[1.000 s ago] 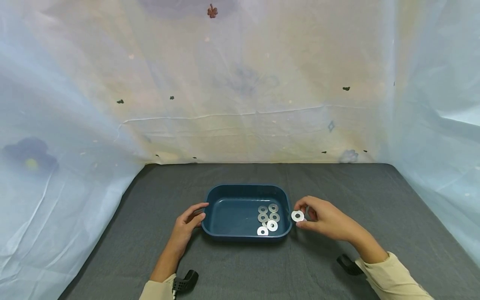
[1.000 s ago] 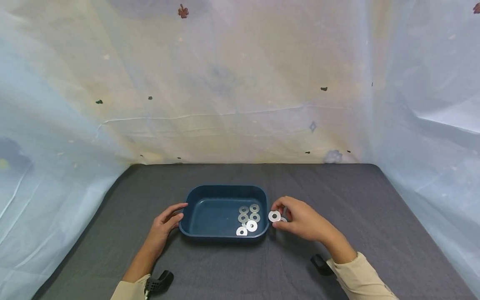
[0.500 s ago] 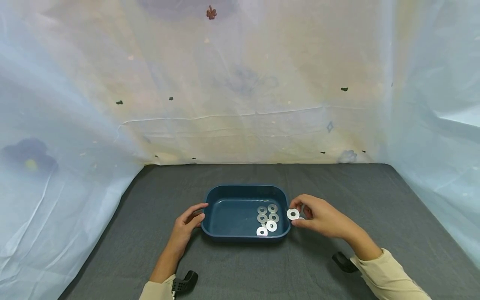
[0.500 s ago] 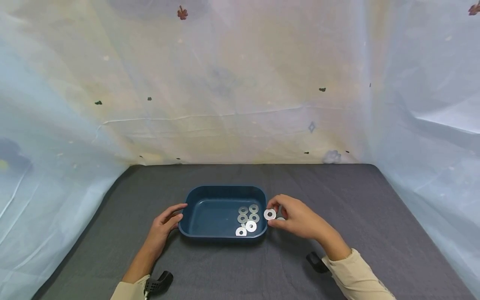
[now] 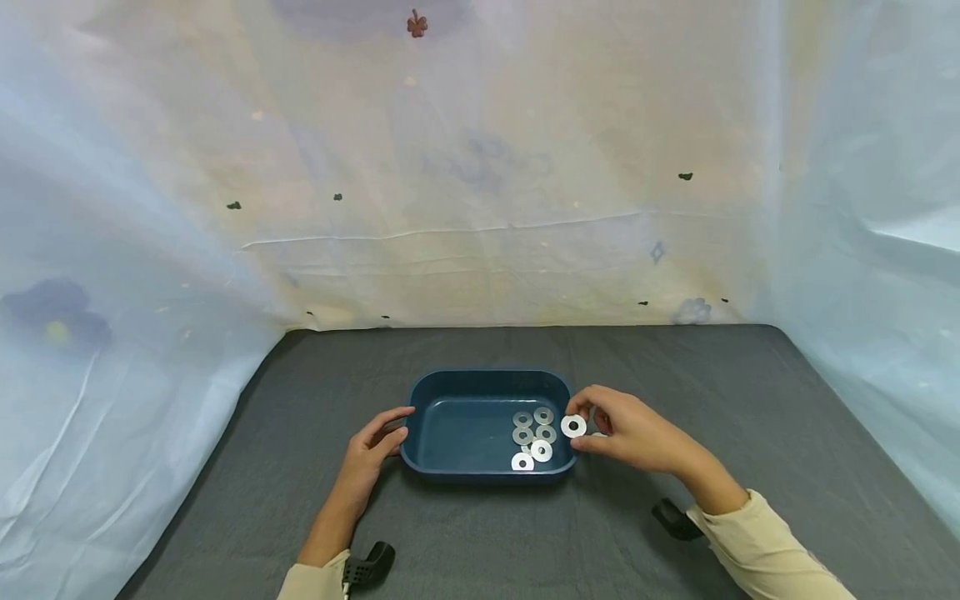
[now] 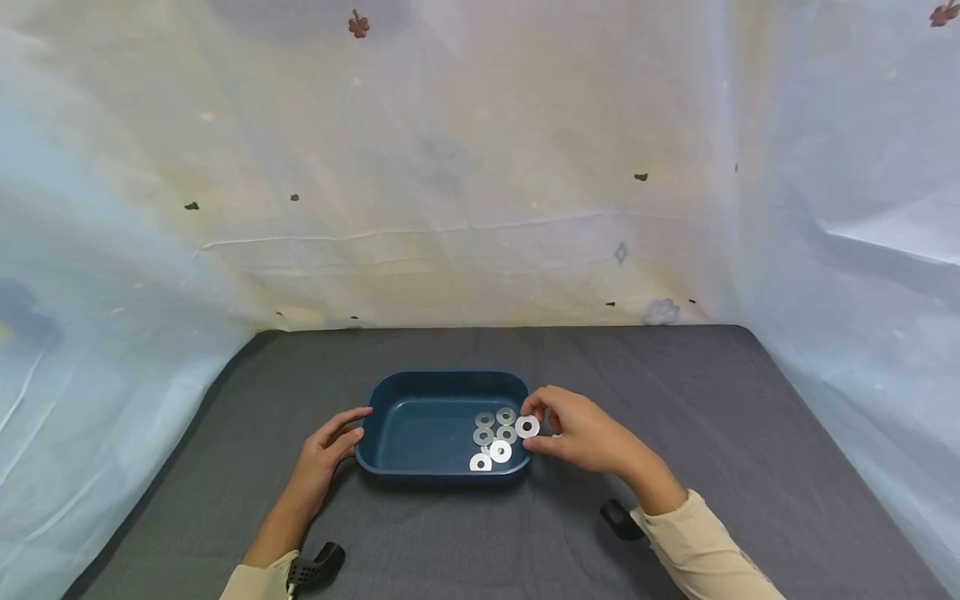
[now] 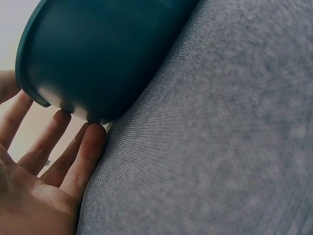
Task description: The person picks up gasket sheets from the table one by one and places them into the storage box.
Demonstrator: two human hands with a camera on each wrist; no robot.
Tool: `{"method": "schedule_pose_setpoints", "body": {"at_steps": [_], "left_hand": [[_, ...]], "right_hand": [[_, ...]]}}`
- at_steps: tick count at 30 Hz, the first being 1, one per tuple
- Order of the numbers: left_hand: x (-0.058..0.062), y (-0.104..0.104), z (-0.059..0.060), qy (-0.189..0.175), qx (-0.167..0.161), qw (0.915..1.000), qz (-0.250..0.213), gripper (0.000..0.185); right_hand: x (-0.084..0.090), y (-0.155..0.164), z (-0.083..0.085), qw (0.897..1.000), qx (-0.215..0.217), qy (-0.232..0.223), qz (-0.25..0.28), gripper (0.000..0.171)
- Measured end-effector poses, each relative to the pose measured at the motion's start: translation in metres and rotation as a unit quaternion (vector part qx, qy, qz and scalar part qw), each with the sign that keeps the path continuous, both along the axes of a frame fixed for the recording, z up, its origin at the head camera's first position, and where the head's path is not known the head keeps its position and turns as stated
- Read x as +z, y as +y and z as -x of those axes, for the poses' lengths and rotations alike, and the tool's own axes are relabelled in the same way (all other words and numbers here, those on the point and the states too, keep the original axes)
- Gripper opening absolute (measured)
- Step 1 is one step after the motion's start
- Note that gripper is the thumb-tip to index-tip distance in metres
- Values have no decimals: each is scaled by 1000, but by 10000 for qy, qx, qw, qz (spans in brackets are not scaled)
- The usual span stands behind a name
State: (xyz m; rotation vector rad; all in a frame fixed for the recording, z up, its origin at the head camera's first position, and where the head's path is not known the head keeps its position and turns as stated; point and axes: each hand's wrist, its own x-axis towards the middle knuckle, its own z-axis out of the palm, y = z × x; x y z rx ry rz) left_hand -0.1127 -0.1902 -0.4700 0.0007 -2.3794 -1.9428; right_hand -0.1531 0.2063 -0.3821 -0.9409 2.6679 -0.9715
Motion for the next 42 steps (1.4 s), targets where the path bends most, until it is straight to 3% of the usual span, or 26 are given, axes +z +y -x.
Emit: {"method": "schedule_pose_setpoints", "body": {"at_steps": [17, 25, 42], "left_hand": [[0, -2, 0, -1, 10, 10000, -26, 36], [-1, -1, 1, -35, 54, 10000, 17, 36], [-3, -2, 2, -97, 12, 9999, -22, 37]], "right_hand": [[-1, -22, 2, 9997, 249, -60, -20, 37], [-8, -33, 1, 9991, 402, 119, -23, 35], [-9, -51, 1, 9991, 355, 225, -7, 33]]}}
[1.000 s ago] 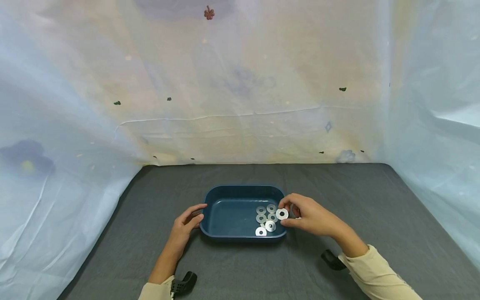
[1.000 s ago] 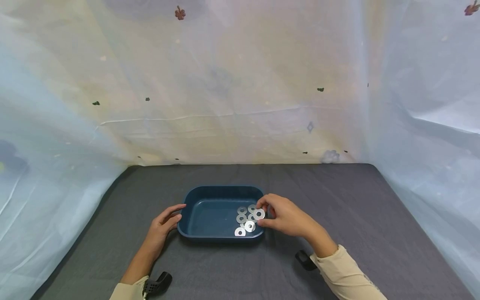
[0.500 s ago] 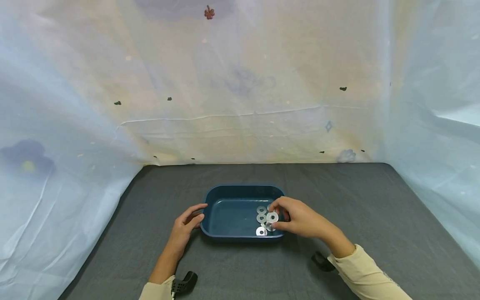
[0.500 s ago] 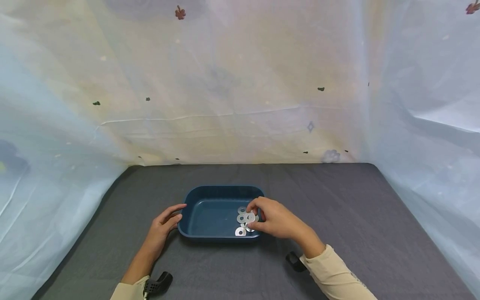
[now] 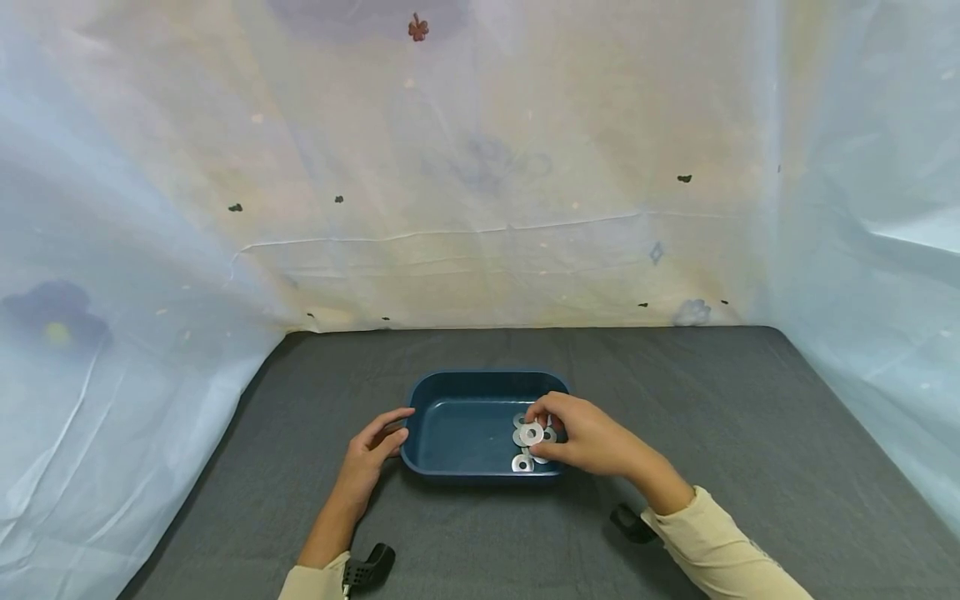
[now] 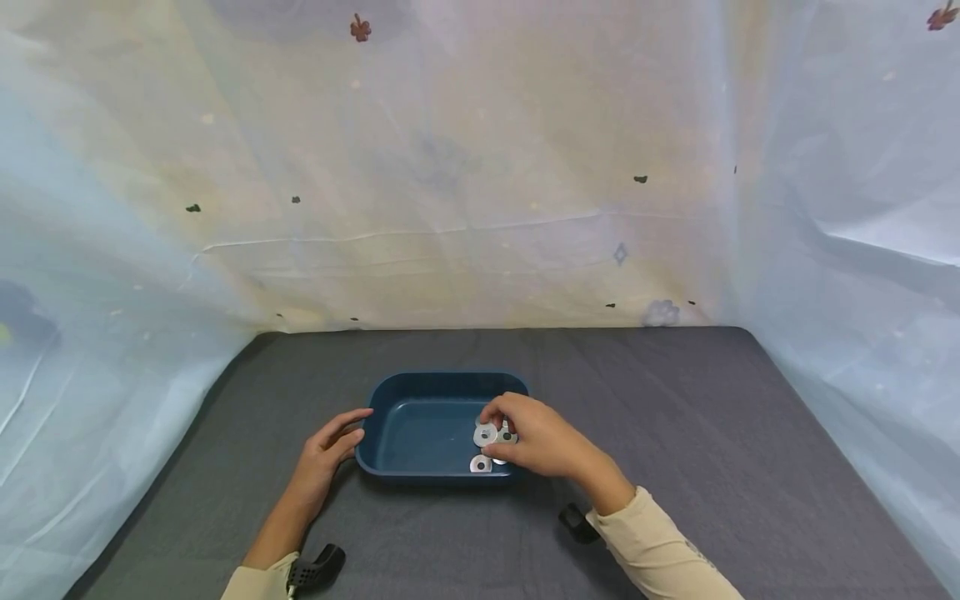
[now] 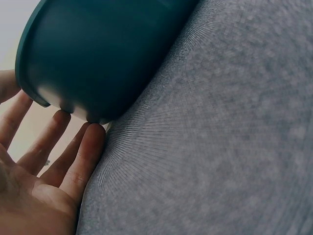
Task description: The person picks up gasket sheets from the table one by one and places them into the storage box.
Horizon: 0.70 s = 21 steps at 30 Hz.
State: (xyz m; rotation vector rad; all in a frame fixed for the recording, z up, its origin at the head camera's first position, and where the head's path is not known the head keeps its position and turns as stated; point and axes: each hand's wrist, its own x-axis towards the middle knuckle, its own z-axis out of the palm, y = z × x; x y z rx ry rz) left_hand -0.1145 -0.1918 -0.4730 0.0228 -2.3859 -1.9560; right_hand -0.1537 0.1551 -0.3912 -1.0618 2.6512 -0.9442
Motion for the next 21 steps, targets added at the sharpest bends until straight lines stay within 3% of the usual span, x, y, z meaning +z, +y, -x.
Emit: {"method": "schedule_pose_setpoints", "body": {"at_steps": [21], "left_hand": [[2, 0, 0, 29, -43, 10000, -20, 36]], "right_hand": [[-7, -21, 6, 9980, 282, -425, 381, 31]]}}
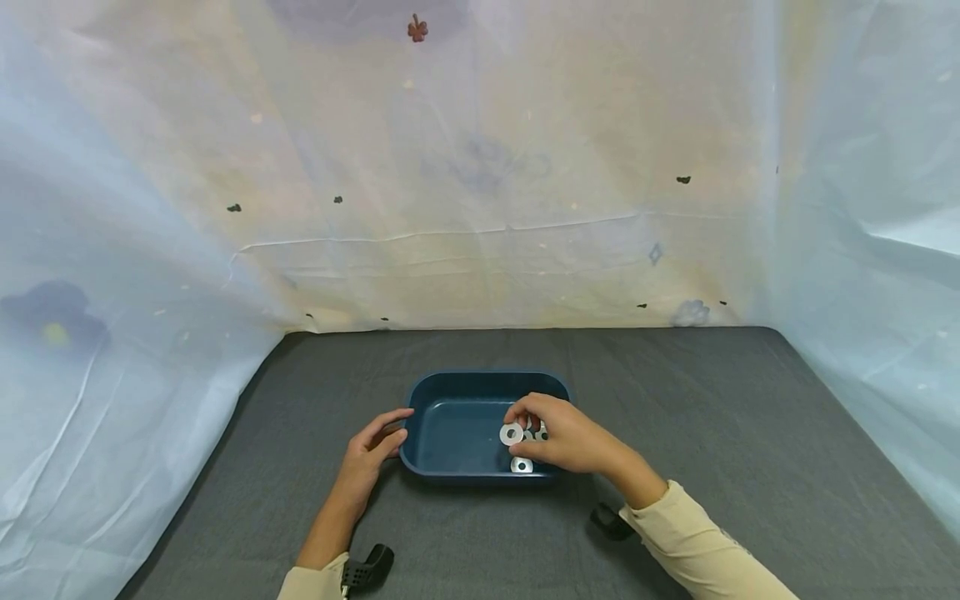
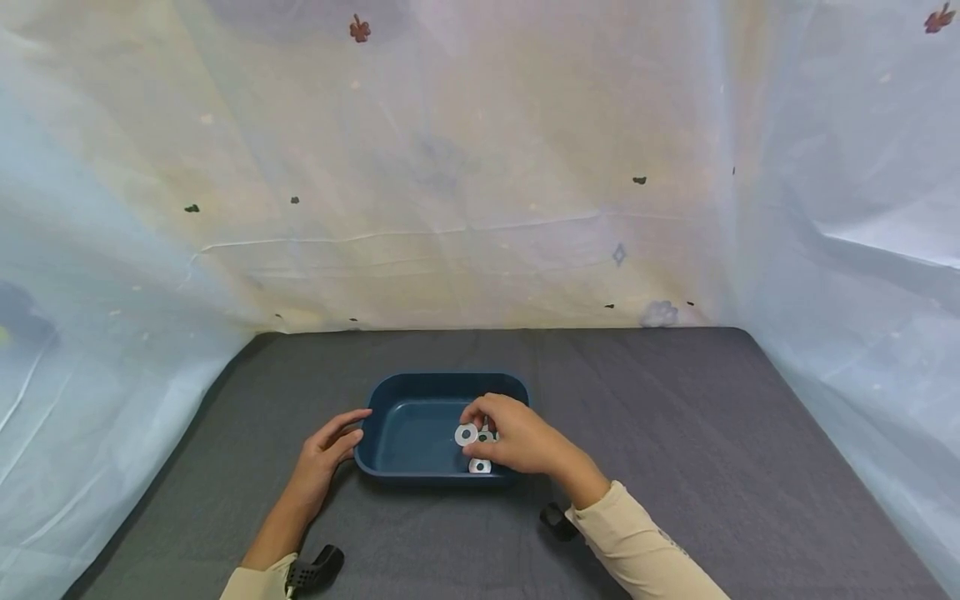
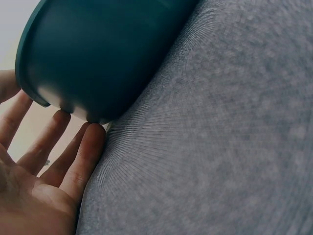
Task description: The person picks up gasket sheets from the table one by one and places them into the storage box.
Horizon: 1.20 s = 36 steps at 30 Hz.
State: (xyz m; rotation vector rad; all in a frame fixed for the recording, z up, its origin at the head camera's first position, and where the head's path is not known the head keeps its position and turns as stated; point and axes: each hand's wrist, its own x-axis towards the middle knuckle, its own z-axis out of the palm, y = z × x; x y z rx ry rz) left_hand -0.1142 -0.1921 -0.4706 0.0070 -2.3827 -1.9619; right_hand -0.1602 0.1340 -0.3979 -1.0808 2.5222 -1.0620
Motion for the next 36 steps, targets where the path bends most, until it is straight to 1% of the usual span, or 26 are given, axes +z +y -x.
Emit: {"method": "schedule_pose_setpoints", "body": {"at_steps": [7, 17, 23, 28, 36], "left_hand": [[1, 1, 0, 22, -6, 10000, -19, 37], [2, 1, -1, 67, -15, 10000, -11, 37], [2, 1, -1, 44, 14, 10000, -28, 37], [1, 2, -1, 24, 7, 10000, -39, 36], [1, 3, -1, 44, -43, 10000, -76, 37]], "right_hand": [[-5, -2, 1, 10000, -66, 10, -36, 31], [-5, -5, 0, 10000, -54, 40, 64, 37], [-5, -5, -1, 9997, -97, 208, 37, 35], [-3, 1, -2, 9995, -155, 262, 74, 34], [-1, 22, 0, 9984, -444, 223, 263, 32]]}}
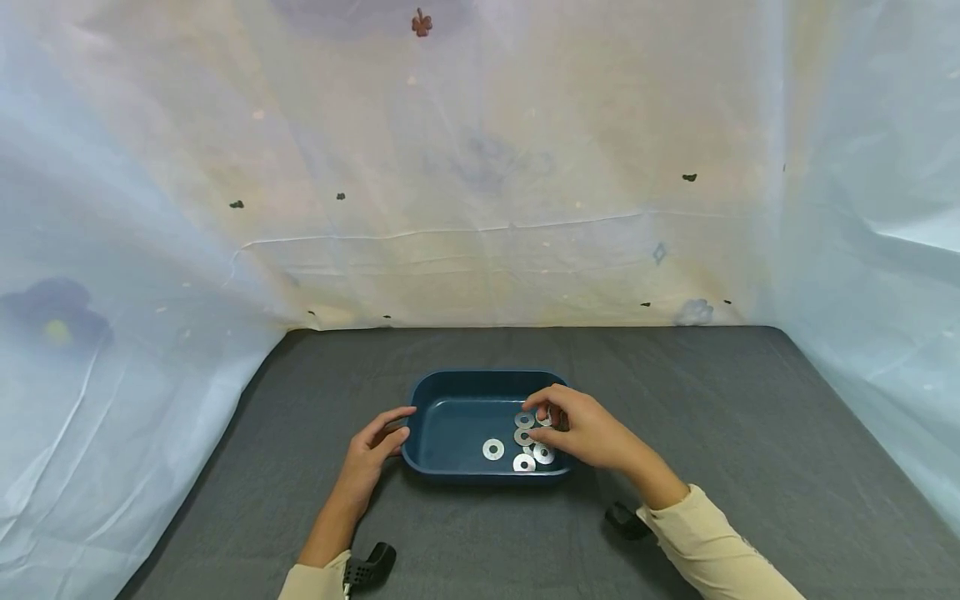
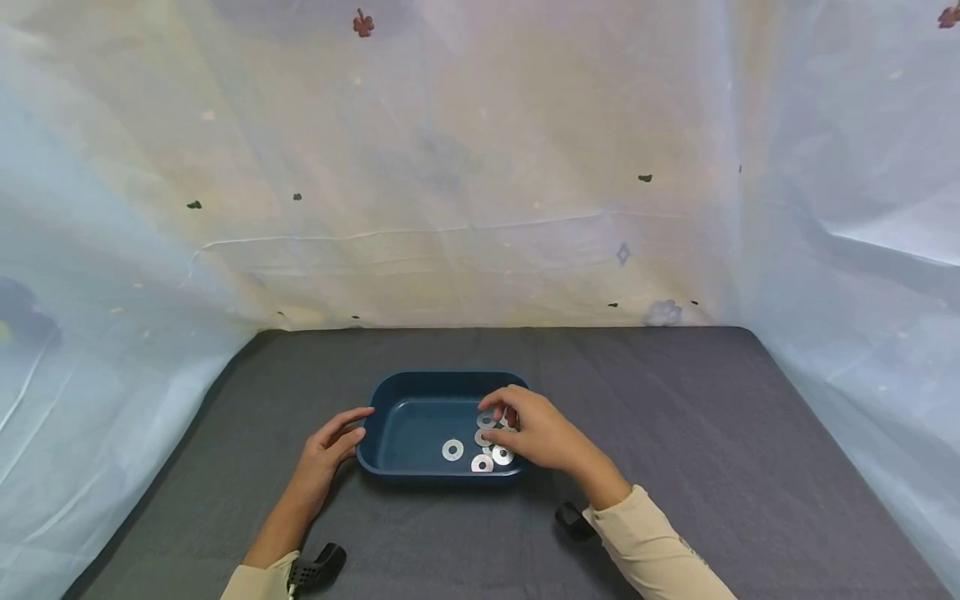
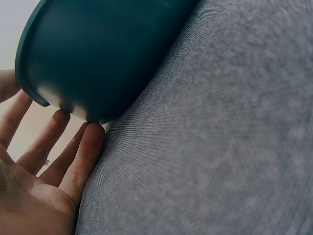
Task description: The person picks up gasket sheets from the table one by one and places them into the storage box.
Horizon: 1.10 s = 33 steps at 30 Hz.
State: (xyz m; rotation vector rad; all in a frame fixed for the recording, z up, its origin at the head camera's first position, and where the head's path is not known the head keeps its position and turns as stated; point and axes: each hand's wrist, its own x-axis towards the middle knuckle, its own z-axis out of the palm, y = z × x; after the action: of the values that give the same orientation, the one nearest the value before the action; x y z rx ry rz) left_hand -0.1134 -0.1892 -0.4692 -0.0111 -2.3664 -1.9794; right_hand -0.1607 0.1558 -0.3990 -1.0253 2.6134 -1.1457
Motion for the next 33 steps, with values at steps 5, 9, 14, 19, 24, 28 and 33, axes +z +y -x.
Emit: {"method": "schedule_pose_setpoints", "body": {"at_steps": [5, 9, 14, 19, 24, 28, 33], "left_hand": [[0, 0, 0, 18, 7, 10000, -2, 37], [0, 0, 0, 9, 28, 10000, -3, 37], [0, 0, 0, -8, 37, 10000, -4, 37], [1, -1, -1, -18, 50, 10000, 0, 37], [1, -1, -1, -50, 58, 10000, -7, 37], [1, -1, -1, -56, 56, 10000, -6, 37], [1, -1, 0, -67, 61, 10000, 2, 37]], "right_hand": [[5, 9, 0, 9998, -163, -69, -30, 31], [6, 13, 0, 9994, -326, -90, 11, 30], [4, 18, -1, 9985, -538, -63, 38, 30], [0, 24, -1, 9979, -644, -81, 69, 28], [-4, 30, -1, 9975, -674, -134, 147, 30], [-8, 34, -2, 9963, -815, -239, 158, 38], [-14, 41, -2, 9925, -1177, -301, 137, 41]]}}
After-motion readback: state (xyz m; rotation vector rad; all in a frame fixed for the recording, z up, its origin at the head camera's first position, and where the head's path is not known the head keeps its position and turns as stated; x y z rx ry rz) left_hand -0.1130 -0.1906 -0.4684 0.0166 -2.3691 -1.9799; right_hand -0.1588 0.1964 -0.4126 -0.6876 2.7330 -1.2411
